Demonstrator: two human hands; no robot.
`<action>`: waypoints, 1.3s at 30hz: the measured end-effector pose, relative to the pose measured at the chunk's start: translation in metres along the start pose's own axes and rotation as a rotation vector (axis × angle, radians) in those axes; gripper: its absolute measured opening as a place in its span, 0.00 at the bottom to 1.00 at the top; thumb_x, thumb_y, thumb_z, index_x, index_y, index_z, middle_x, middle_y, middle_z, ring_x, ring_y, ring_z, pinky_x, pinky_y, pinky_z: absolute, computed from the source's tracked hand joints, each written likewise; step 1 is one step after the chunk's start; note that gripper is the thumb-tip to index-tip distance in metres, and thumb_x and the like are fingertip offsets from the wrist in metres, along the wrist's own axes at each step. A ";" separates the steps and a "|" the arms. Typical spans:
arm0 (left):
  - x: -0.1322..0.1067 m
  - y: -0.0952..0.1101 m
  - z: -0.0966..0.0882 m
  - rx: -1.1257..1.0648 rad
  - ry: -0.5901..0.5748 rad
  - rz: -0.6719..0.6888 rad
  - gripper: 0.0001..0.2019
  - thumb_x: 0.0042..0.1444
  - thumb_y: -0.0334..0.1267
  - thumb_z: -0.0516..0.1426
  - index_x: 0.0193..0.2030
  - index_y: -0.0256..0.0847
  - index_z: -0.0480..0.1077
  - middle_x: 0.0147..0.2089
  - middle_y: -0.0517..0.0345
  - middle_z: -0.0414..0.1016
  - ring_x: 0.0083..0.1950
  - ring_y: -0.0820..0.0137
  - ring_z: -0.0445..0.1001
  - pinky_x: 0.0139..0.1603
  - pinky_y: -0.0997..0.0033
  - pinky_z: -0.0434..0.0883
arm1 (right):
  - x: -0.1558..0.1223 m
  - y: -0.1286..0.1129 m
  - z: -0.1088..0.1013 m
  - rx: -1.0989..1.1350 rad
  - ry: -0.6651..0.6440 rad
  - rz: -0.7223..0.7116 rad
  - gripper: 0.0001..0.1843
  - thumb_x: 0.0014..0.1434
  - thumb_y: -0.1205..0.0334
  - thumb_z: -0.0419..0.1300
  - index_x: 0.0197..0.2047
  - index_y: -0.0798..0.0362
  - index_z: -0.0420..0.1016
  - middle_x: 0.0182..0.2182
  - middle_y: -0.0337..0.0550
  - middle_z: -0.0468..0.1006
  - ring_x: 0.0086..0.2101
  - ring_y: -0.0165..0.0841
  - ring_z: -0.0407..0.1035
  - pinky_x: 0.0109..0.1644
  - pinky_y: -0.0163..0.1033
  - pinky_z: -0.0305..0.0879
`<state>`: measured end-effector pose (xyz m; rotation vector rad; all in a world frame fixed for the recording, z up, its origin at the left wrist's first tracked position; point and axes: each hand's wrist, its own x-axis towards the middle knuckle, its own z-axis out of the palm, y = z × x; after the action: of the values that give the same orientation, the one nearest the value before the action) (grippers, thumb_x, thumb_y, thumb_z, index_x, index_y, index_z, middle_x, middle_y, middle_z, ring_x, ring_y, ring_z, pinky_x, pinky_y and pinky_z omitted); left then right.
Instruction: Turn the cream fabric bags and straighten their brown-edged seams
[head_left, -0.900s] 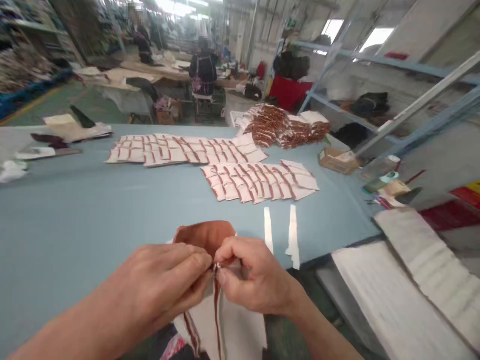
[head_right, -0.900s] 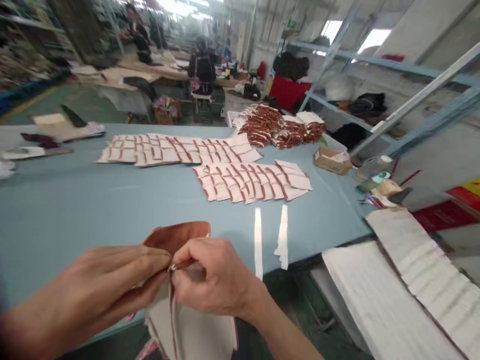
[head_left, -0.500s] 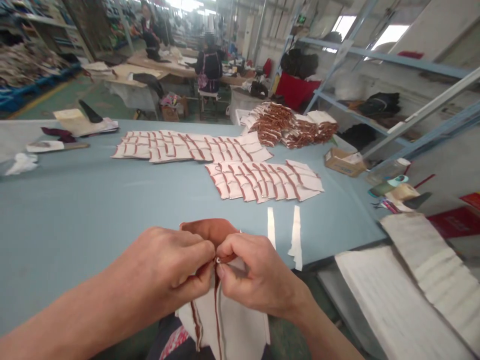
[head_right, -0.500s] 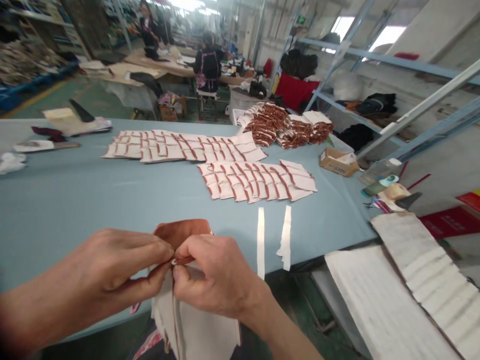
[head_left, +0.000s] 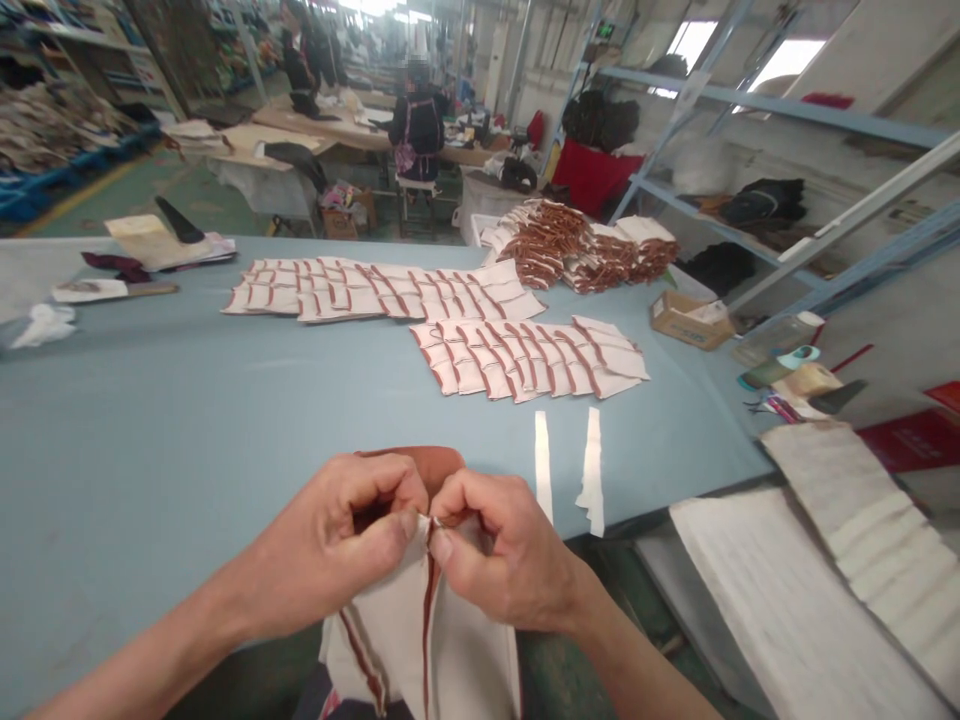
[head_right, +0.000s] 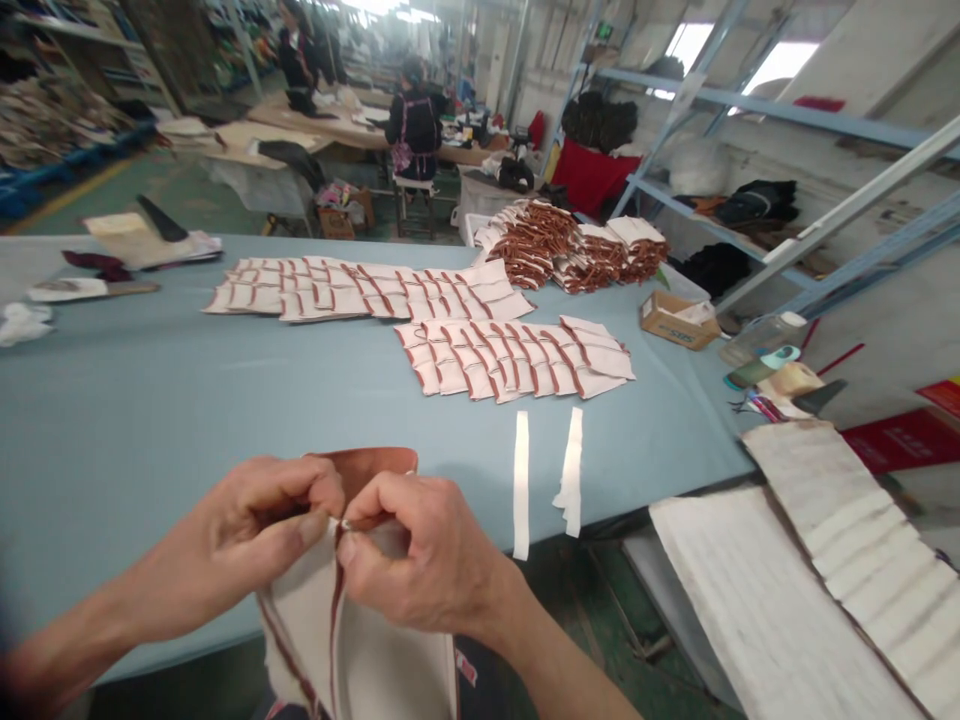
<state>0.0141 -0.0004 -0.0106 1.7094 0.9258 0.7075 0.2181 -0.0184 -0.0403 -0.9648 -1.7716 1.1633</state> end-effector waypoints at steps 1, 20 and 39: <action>-0.001 -0.001 0.000 0.004 -0.009 0.016 0.11 0.59 0.36 0.52 0.25 0.43 0.63 0.24 0.69 0.60 0.24 0.77 0.58 0.22 0.79 0.57 | 0.000 0.000 0.000 -0.001 -0.003 -0.007 0.07 0.57 0.61 0.62 0.30 0.49 0.68 0.22 0.29 0.65 0.21 0.24 0.53 0.24 0.31 0.51; -0.009 0.003 -0.002 0.185 0.047 0.193 0.14 0.63 0.30 0.52 0.26 0.42 0.67 0.22 0.71 0.58 0.22 0.78 0.57 0.22 0.79 0.56 | 0.006 -0.015 0.000 -0.006 0.040 -0.035 0.11 0.59 0.61 0.60 0.26 0.49 0.66 0.21 0.31 0.67 0.23 0.27 0.58 0.28 0.33 0.56; -0.003 0.007 -0.003 -0.124 -0.158 -0.107 0.16 0.65 0.43 0.61 0.28 0.43 0.63 0.27 0.69 0.58 0.28 0.75 0.55 0.26 0.76 0.55 | 0.006 -0.026 -0.022 0.065 -0.118 0.246 0.06 0.59 0.62 0.67 0.31 0.53 0.77 0.25 0.33 0.75 0.25 0.25 0.62 0.29 0.30 0.60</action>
<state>0.0120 -0.0027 -0.0032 1.5700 0.8393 0.5395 0.2308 -0.0130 -0.0088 -1.1182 -1.7293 1.4501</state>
